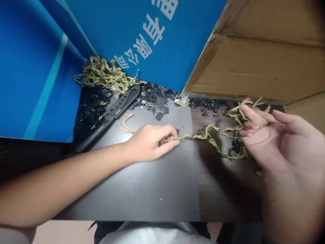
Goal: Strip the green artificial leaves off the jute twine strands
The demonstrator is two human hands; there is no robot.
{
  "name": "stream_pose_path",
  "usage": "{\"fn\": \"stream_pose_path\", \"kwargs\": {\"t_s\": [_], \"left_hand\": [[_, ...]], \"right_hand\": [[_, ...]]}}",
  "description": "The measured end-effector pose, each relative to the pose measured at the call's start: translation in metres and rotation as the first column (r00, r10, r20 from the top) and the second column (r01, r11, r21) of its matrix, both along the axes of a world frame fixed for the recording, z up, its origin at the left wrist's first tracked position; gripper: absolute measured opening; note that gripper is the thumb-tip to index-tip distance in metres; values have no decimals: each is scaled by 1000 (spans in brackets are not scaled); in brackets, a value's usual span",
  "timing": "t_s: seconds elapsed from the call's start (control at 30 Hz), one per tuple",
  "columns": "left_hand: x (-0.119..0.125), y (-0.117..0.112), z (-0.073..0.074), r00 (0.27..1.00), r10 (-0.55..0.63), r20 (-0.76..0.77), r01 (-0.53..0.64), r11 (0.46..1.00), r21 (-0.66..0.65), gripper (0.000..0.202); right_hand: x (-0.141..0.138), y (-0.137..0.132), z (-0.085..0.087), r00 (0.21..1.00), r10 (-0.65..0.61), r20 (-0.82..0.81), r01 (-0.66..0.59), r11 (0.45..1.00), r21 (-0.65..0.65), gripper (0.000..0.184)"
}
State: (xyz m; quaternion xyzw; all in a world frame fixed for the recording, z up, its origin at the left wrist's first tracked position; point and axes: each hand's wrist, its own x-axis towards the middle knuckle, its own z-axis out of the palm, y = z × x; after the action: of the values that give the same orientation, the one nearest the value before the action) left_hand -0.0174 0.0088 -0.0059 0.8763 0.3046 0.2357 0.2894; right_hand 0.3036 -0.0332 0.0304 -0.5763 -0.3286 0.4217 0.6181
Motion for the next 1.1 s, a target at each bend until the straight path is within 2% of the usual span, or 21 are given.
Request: {"fn": "stream_pose_path", "kwargs": {"t_s": [0.07,0.13,0.17,0.2,0.23,0.33,0.43,0.5,0.6,0.67,0.73,0.97,1.1], "left_hand": [[0,1,0,1000,-5,-10,5,1000,-8,24],[0,1,-1,1000,-12,-21,12,1000,-16,27],[-1,1,-1,999,-19,-29,18,1000,-21,28],[-1,1,-1,999,-29,-39,28,999,-25,28],[-1,0,-1,998,-40,-47,39,999,-25,29],[-1,0,-2,997,-62,-54,63,998,11,29],[-1,-1,-4,997,-57,-60,62,994,85,28],[-1,-1,-4,996,-47,-70,54,992,114,30],[-1,-1,-5,997,-38,-72,47,991,124,33],[-1,-1,-5,996,-47,-79,57,990,126,30],[-1,-1,-5,994,-57,-95,69,989,128,24],[1,-2,3,996,-38,-77,44,995,85,7],[0,-2,5,996,-54,-70,59,995,76,10]], "right_hand": [[-22,-6,1,996,21,90,-28,996,81,23],[-46,-15,0,967,32,253,-83,977,196,29],[-58,-19,-1,932,86,351,-163,967,196,29],[-69,-23,-2,872,209,443,-292,948,127,30],[-79,-26,-4,794,336,507,-439,894,95,35],[-102,-28,-12,663,518,540,-627,779,22,45],[-112,-18,-22,609,662,437,-730,683,-15,51],[-113,-10,-27,572,708,415,-768,639,-31,53],[-109,-1,-32,474,667,575,-771,630,-95,45],[-106,1,-33,384,588,712,-769,630,-106,35],[-102,0,-34,333,509,794,-770,632,-82,28],[-98,1,-42,323,382,866,-753,658,-9,10],[-98,2,-46,316,343,885,-757,653,17,11]]}}
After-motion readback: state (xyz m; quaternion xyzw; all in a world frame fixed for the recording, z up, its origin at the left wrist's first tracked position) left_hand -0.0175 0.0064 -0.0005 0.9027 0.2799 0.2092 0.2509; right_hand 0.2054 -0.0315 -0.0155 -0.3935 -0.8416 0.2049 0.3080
